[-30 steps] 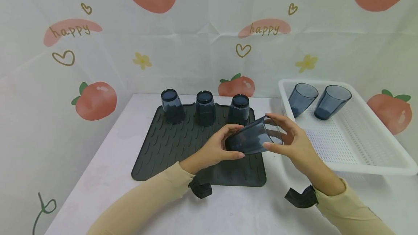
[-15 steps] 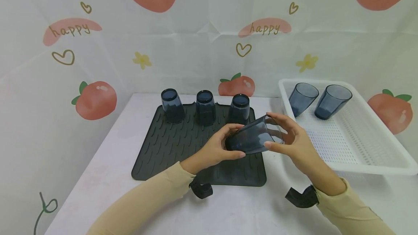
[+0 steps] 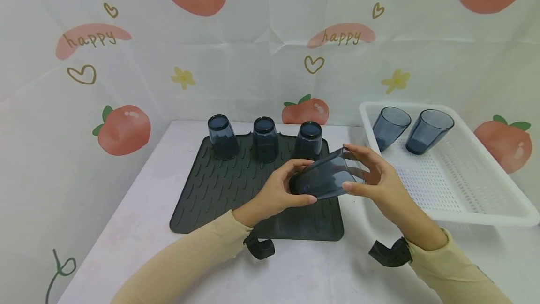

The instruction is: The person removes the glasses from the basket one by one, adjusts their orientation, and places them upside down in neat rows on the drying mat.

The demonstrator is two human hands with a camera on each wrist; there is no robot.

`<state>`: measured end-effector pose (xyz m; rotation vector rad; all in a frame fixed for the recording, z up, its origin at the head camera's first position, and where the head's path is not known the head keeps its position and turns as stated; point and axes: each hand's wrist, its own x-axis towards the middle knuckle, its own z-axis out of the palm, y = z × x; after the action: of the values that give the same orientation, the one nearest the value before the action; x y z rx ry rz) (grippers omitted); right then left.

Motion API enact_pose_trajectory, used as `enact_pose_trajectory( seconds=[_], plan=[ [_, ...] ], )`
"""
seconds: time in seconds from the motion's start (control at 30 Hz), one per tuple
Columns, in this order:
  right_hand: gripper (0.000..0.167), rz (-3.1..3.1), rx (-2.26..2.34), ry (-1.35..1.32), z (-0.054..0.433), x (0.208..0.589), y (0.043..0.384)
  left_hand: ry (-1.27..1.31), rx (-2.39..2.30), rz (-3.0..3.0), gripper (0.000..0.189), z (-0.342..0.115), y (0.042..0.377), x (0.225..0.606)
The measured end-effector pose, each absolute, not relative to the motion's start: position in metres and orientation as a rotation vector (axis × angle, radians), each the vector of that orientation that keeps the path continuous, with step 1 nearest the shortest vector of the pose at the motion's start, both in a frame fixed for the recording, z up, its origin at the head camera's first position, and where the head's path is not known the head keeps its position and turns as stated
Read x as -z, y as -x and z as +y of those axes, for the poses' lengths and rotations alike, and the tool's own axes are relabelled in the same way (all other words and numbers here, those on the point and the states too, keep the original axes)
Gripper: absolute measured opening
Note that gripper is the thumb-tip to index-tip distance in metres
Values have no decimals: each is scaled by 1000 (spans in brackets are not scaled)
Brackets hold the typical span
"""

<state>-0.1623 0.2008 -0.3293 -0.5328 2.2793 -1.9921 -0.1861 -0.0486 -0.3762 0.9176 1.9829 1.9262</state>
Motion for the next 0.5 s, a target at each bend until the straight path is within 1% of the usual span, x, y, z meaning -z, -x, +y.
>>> enact_pose_trajectory(
  seconds=[0.3,0.5],
  plan=[
    [72,2220,2009,642,203,331,163,-914,-1936,2035,69,-51,185,375],
    [73,2204,1996,669,204,332,164,-935,-1944,2057,69,-53,185,374]
  ],
)
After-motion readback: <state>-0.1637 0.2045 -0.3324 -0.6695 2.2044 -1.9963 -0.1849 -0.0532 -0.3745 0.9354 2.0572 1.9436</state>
